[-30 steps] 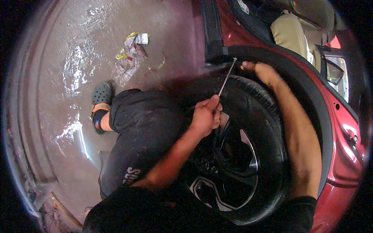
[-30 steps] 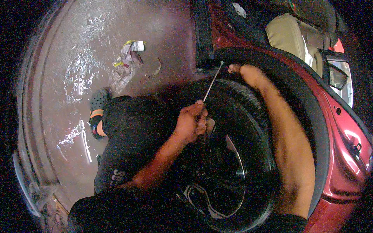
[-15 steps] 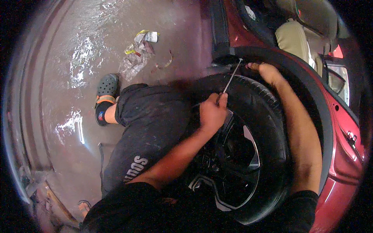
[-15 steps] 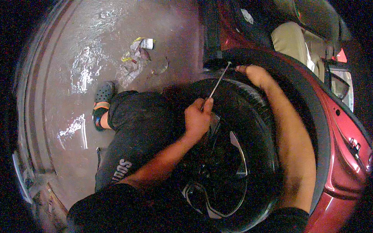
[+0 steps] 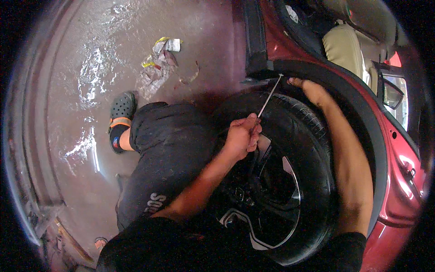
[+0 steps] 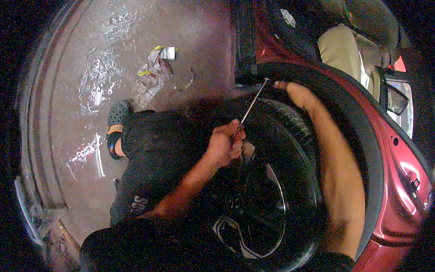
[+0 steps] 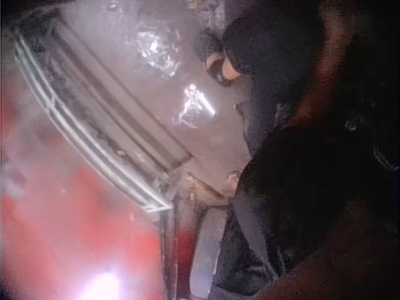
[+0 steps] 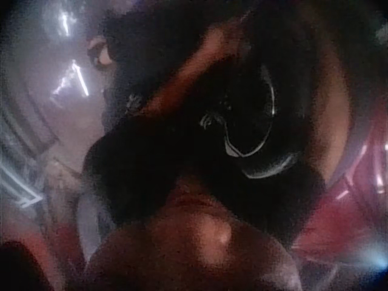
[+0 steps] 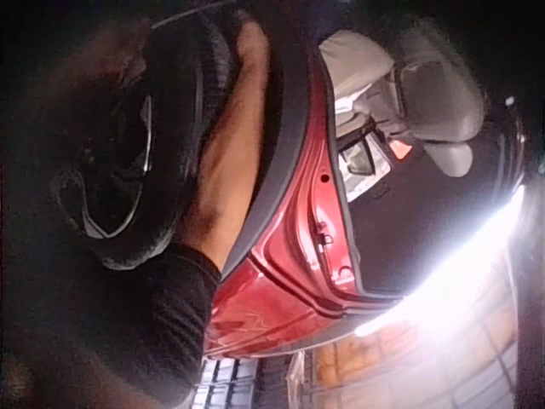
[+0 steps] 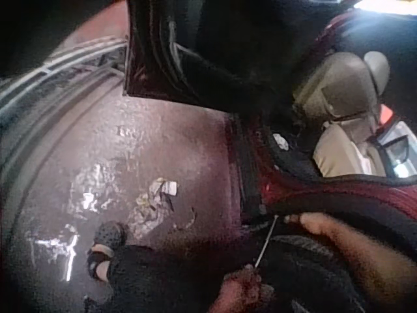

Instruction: The person uses a screwdriver to pry and remove a plastic trim piece from the wheel well of a red car. After detaching the trim, they wipe the area with a cloth and hand the part to a coworker.

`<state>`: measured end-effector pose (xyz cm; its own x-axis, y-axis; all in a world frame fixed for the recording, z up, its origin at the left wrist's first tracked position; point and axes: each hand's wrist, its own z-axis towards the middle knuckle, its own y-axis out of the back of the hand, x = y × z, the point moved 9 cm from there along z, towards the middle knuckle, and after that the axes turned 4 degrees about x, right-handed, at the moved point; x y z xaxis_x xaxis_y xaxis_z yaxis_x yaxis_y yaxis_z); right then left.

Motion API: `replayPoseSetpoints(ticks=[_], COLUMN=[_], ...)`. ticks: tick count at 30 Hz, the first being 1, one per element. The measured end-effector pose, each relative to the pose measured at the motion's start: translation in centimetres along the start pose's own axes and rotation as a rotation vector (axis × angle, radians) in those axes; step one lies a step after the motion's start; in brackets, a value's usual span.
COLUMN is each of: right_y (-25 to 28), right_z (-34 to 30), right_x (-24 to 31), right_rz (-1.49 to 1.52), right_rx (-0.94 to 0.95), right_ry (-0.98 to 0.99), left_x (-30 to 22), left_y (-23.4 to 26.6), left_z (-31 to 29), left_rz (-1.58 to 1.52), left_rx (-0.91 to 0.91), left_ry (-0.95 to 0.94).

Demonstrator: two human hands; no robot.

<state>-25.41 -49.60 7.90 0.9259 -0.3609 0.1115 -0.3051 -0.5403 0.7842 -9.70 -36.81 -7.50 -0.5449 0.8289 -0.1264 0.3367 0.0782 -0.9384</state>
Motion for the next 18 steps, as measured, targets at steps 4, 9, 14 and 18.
replayPoseSetpoints(ticks=[4, 9, 14, 18], right_y=[0.9, 0.7, 1.1, 1.0], right_z=[-2.1, -1.2, -1.0, -0.3], right_x=[-1.7, 0.5, -1.5, -2.7], right_rz=[-0.186, -0.285, -0.228, -0.152], right_rx=[-0.03, -0.035, -0.08, -0.092], right_ry=[-0.193, -0.238, -0.19, -0.175], left_x=[-3.6, -4.8, 1.4, 3.2], left_y=[-1.6, -1.8, -0.2, -3.6], left_z=[-2.1, -2.7, 0.4, -0.8], left_rz=[0.866, 1.177, 0.036, -0.42], left_rx=[-0.314, -0.495, -0.027, 0.553], left_ry=[-0.541, -0.657, 0.074, 0.408])
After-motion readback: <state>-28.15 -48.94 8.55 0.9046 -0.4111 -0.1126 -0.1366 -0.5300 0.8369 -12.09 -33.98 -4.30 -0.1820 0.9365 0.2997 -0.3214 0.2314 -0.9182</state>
